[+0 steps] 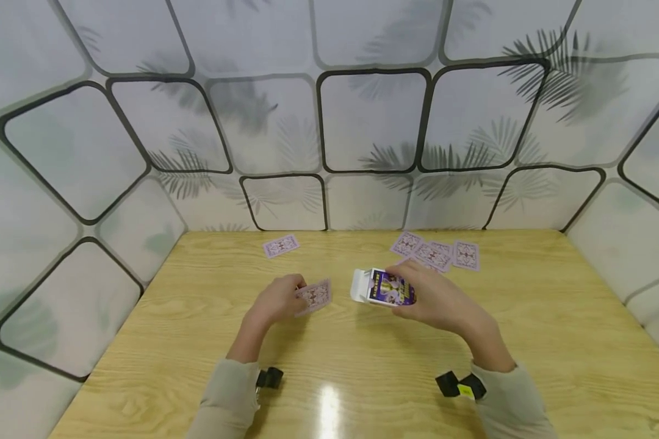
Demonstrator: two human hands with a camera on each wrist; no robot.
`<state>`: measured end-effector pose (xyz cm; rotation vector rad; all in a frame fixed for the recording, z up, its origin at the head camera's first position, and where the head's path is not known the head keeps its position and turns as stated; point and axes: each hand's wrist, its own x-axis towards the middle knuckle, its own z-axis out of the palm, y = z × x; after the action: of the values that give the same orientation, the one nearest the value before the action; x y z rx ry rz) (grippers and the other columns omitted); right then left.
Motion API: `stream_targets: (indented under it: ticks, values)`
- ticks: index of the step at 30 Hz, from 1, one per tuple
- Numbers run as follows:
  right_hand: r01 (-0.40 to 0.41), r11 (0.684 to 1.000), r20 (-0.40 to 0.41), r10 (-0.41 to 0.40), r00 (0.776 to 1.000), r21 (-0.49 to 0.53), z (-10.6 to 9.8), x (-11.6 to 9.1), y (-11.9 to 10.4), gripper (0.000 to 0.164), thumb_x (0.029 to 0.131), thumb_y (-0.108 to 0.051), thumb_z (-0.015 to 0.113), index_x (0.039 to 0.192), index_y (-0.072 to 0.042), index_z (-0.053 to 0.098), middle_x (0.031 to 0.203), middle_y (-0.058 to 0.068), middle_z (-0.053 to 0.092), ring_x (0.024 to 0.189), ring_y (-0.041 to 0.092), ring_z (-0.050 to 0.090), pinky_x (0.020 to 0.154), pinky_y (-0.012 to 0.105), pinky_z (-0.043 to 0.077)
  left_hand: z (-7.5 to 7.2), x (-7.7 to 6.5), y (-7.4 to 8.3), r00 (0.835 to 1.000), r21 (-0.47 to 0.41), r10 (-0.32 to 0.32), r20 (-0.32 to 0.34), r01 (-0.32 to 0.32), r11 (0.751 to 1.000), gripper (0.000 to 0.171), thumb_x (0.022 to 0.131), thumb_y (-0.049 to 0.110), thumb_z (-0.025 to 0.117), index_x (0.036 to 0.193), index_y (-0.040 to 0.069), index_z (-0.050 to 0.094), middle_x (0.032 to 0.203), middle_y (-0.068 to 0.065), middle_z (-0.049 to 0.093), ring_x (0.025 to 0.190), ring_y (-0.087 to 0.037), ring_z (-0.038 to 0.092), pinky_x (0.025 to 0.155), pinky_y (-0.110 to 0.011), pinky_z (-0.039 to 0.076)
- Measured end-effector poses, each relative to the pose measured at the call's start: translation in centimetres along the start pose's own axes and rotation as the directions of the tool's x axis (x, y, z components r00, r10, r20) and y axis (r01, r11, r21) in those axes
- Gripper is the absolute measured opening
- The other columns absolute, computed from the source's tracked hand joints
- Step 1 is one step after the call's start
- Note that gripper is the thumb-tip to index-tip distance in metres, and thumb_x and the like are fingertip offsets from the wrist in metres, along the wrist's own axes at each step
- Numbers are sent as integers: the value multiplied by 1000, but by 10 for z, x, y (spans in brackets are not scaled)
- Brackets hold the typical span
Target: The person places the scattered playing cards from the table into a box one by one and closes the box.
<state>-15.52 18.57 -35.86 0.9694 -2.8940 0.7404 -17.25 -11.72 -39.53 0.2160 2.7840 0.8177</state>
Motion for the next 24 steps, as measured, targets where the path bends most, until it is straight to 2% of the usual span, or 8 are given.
stream_targets:
  ticks: [3, 6, 10, 14, 17, 20, 24]
  values:
    - [-2, 1000, -2, 2, 1000, -3, 1, -1, 0, 63, 77, -23, 78, 131, -5, 52, 124, 8, 57, 102, 18, 56, 85, 38, 48, -4, -3, 2, 1000, -115, 8, -10, -9, 993, 14, 85, 11, 66, 97, 6, 61, 80, -5, 62, 66, -17, 55, 55, -29, 43]
    - [-5, 1000, -4, 5, 1000, -5, 1, -1, 0, 63, 77, -24, 78, 131, -5, 51, 124, 8, 57, 102, 19, 56, 85, 39, 48, -10, -5, 2, 1000, -254, 12, -14, -15, 967, 16, 87, 13, 67, 98, 4, 59, 74, -7, 62, 56, -17, 56, 52, -33, 47]
    - [-8, 1000, -5, 8, 1000, -5, 1, -1, 1, 64, 77, -24, 78, 132, -5, 51, 124, 8, 57, 102, 18, 56, 84, 39, 48, -18, -7, 1, 1000, -428, 26, -5, -25, 903, 20, 88, 15, 66, 100, 2, 56, 66, -11, 64, 47, -16, 56, 51, -40, 52]
    - [-12, 1000, -13, 12, 1000, -4, 1, -3, 2, 64, 77, -23, 79, 132, -6, 51, 123, 8, 57, 101, 19, 56, 84, 39, 48, -24, -8, 3, 998, -574, 62, -8, -56, 817, 26, 89, 14, 66, 106, -1, 53, 69, -19, 65, 48, -16, 59, 54, -40, 54]
    - [-29, 1000, -9, 29, 1000, 2, 0, -5, 0, 65, 76, -25, 79, 132, -6, 51, 125, 8, 56, 102, 19, 57, 84, 39, 48, -28, -10, 7, 996, -647, 87, -9, -73, 759, 31, 90, 14, 65, 112, -2, 52, 74, -20, 66, 52, -18, 62, 54, -35, 55]
    - [-32, 999, -6, 32, 999, 4, 0, -5, -1, 67, 76, -26, 79, 133, -7, 51, 126, 8, 56, 102, 19, 57, 85, 38, 48, -29, -14, 12, 993, -686, 116, -2, -86, 723, 33, 92, 12, 62, 119, -2, 50, 82, -21, 67, 57, -19, 65, 56, -32, 55]
    - [-1, 1000, -22, 1, 1000, -1, -1, -2, -2, 66, 76, -25, 79, 132, -6, 51, 126, 9, 56, 101, 19, 56, 83, 37, 48, -30, -18, 20, 987, -700, 162, -3, -118, 704, 35, 93, 6, 56, 127, -1, 47, 91, -24, 66, 63, -21, 67, 59, -33, 56]
